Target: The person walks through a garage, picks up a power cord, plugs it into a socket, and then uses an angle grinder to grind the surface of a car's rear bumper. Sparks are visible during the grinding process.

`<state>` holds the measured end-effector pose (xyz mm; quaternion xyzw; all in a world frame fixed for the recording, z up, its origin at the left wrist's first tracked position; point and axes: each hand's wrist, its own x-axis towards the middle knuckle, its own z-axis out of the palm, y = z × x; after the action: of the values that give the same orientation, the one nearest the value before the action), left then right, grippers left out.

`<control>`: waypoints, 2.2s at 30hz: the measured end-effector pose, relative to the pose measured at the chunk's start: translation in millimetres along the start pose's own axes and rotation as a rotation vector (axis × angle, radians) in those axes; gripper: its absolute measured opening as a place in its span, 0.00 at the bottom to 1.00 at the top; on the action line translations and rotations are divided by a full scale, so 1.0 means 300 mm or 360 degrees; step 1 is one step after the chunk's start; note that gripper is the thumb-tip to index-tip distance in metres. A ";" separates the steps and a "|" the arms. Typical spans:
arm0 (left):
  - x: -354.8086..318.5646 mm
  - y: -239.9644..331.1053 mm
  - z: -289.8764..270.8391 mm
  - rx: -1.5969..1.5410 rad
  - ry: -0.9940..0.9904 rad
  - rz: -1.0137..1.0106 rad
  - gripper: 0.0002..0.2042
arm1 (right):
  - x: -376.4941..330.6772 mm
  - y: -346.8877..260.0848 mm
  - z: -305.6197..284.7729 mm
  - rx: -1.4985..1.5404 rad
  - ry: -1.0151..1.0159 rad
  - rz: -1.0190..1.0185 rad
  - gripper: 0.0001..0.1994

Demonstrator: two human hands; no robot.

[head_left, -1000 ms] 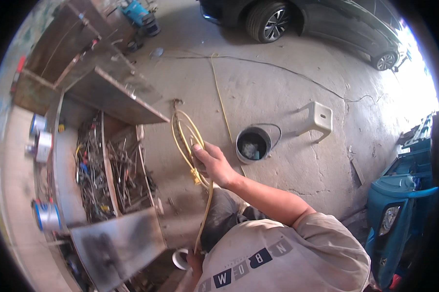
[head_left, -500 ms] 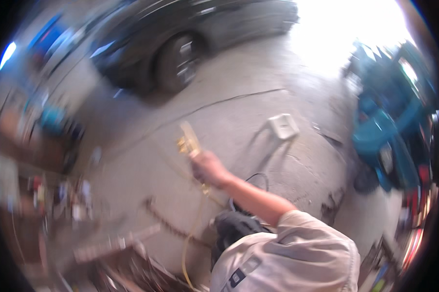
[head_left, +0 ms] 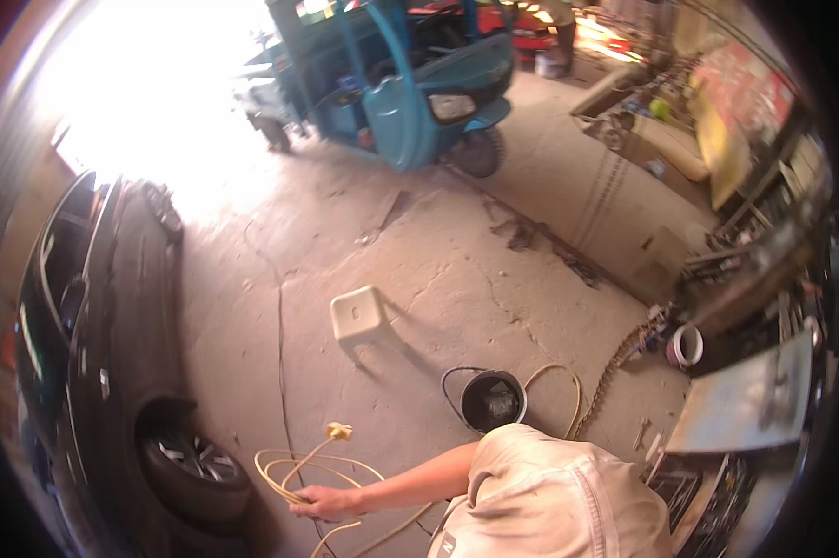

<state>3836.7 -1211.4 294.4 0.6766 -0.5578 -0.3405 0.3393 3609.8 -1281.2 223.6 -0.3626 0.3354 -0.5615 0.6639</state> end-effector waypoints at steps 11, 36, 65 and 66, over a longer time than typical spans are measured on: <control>0.350 0.072 0.116 0.0398 -0.0958 0.0937 0.12 | 0.010 -0.125 0.124 0.0145 0.0561 -0.0079 0.23; 0.599 -0.712 0.094 0.0568 -0.1357 0.1849 0.13 | 0.066 0.115 0.405 -0.0022 0.1208 -0.0436 0.09; 0.621 -0.787 0.149 0.0835 -0.1304 0.1186 0.16 | -0.055 -0.100 0.130 0.0605 0.1340 -0.0506 0.12; 0.614 -0.828 0.126 0.0860 -0.1265 0.1088 0.16 | -0.043 -0.086 0.100 0.0547 0.1314 -0.0450 0.12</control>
<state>3962.1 -1359.5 50.4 0.3413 -0.8956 -0.2850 0.0104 3620.5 -1268.0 261.6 -0.0358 0.4209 -0.7912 0.4422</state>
